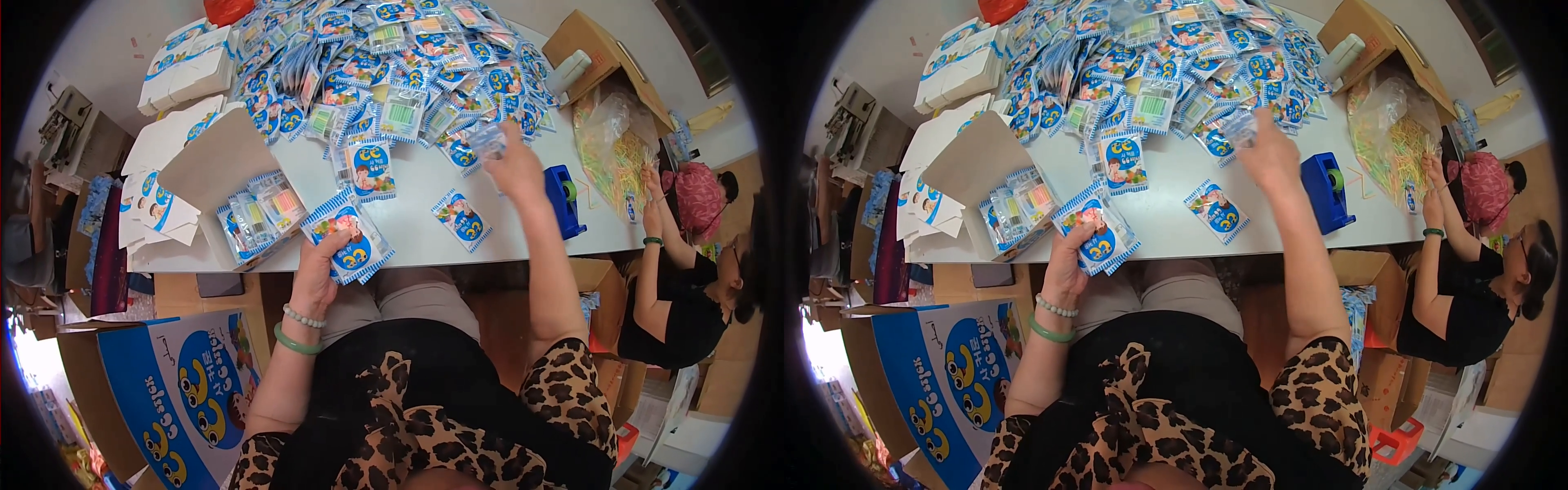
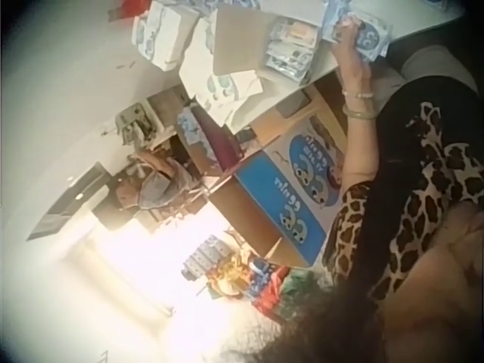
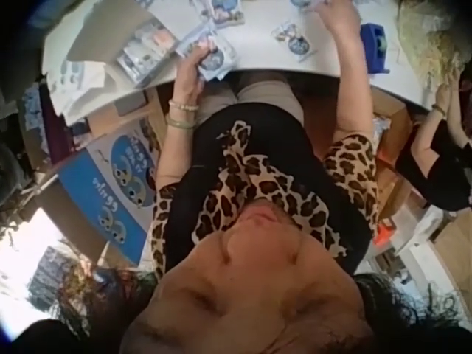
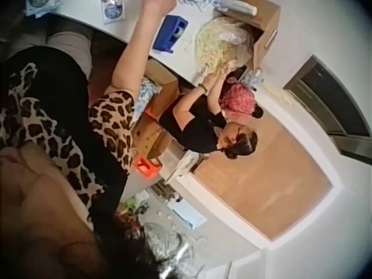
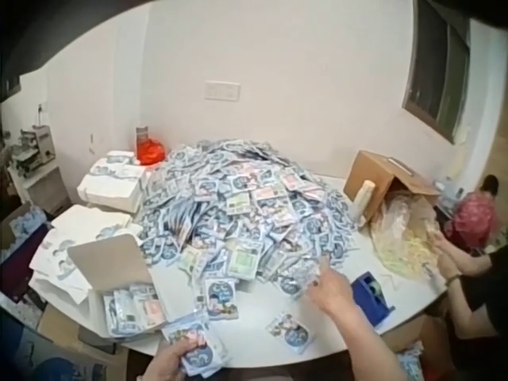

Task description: Packing individual product packets into smaller display boxes and then placing those boxes into a larger cardboard carton.

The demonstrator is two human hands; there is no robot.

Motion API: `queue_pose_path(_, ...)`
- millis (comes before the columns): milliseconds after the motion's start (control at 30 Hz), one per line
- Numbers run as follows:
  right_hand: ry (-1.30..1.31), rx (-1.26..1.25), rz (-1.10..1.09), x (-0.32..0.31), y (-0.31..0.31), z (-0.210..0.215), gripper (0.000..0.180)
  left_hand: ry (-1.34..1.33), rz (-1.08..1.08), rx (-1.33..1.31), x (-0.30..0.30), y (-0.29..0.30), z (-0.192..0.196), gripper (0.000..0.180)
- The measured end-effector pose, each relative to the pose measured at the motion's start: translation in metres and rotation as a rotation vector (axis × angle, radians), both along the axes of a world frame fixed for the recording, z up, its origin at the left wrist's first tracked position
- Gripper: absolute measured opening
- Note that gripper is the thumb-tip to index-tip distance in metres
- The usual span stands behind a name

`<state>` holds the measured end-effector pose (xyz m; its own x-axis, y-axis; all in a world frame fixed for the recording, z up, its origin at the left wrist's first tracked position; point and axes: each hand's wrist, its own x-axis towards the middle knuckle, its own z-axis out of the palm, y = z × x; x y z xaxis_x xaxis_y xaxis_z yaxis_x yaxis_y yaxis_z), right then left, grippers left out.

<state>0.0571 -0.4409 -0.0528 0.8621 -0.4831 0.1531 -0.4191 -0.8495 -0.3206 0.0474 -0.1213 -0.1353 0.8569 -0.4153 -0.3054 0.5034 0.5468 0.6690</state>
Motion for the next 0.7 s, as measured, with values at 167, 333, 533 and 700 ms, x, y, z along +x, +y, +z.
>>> queue_pose_path(167,0.264,0.798,0.241,-0.043,0.002,-0.027,0.045,0.014,0.006,0.007,0.000,-0.004,0.009,0.032)
queue_pose_path(333,0.129,0.246,0.172,-0.063,0.028,-0.053,0.049,0.000,0.010,0.047,-0.002,-0.005,0.007,0.029)
queue_pose_path(533,0.210,0.386,0.069,-0.063,0.033,-0.039,0.058,-0.004,0.057,0.143,-0.005,-0.012,0.014,0.028)
queue_pose_path(700,-0.104,0.411,0.264,-0.073,0.063,-0.031,0.036,-0.057,0.050,0.198,-0.008,-0.017,0.024,0.027)
